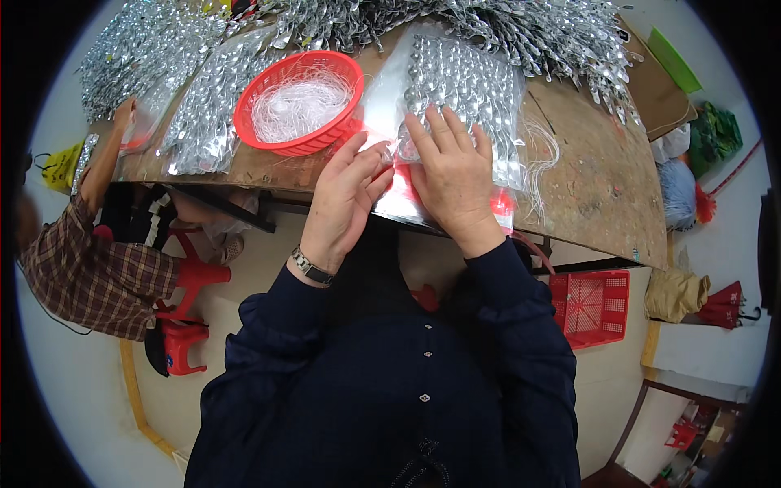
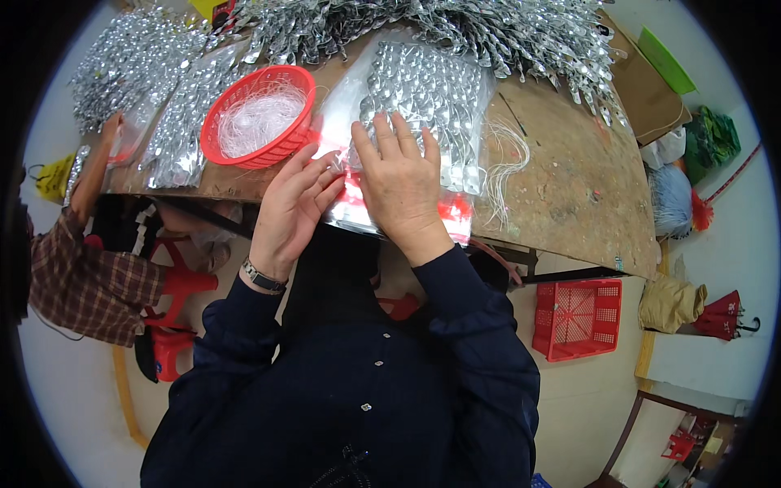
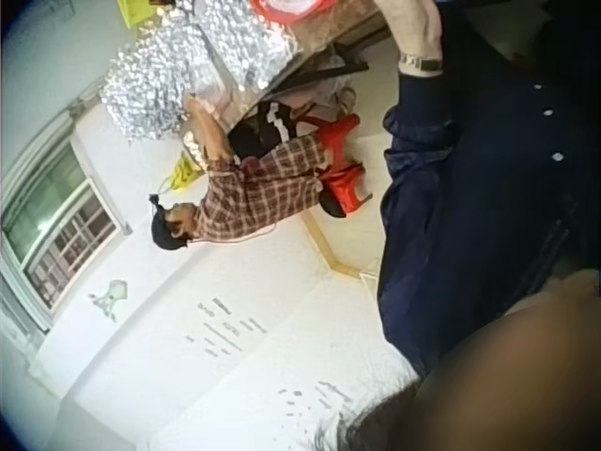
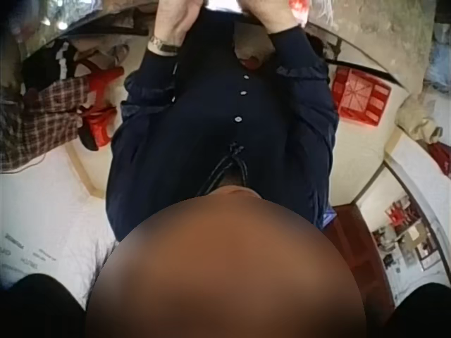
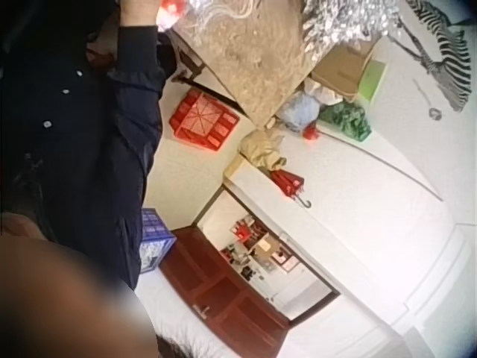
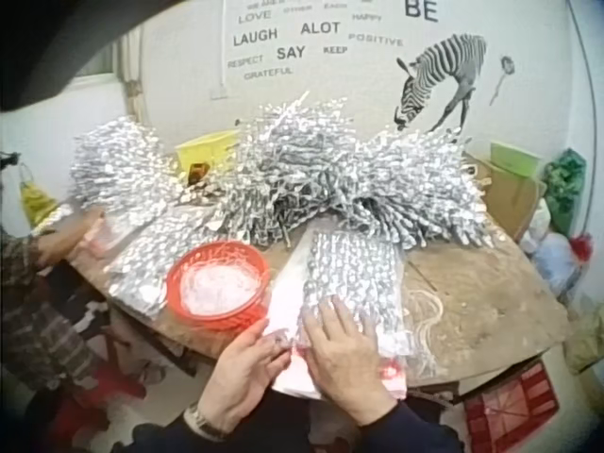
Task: Packaging silver tinsel and decorative items into clear plastic bags.
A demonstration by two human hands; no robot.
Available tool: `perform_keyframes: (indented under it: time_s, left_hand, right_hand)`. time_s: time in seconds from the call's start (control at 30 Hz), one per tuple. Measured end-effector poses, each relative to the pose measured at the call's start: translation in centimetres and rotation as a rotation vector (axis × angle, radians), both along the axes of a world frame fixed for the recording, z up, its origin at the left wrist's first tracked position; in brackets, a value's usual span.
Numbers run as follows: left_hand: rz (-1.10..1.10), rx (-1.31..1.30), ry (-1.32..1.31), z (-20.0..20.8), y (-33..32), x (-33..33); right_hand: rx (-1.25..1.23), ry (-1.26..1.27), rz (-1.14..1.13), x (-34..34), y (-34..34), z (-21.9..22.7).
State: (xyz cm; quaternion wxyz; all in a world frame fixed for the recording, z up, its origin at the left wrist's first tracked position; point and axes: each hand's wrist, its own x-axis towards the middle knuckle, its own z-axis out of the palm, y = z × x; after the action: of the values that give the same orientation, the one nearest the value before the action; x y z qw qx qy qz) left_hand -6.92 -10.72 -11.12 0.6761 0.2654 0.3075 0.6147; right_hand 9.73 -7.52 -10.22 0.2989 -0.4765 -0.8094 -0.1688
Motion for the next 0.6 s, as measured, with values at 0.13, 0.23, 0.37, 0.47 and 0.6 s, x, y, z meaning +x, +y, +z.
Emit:
perform_keyframes:
  time_s: [0.13,0.23,0.37,0.47,0.6]
  left_hand:
    - [-0.014,-0.012,-0.035,0.1,0.0,-0.1]
    - [-0.050,-0.051,0.047,0.6,-0.1,0.2]
    - [-0.286,-0.072,-0.033,0.2,1.5,-0.1]
    - [-0.313,-0.074,0.065,0.3,2.9,-0.1]
    - [-0.345,-0.106,0.168,0.6,4.0,-0.1]
  right_hand:
    - [0.064,0.025,0.047,0.3,0.3,-0.9]
    - [0.060,0.052,0.070,0.5,0.3,-0.4]
    - [0.055,0.078,0.080,0.7,0.3,-0.1]
    - [0.060,0.101,0.094,0.8,0.2,0.1]
    - [0.045,0.119,0.095,0.8,-0.2,0.3]
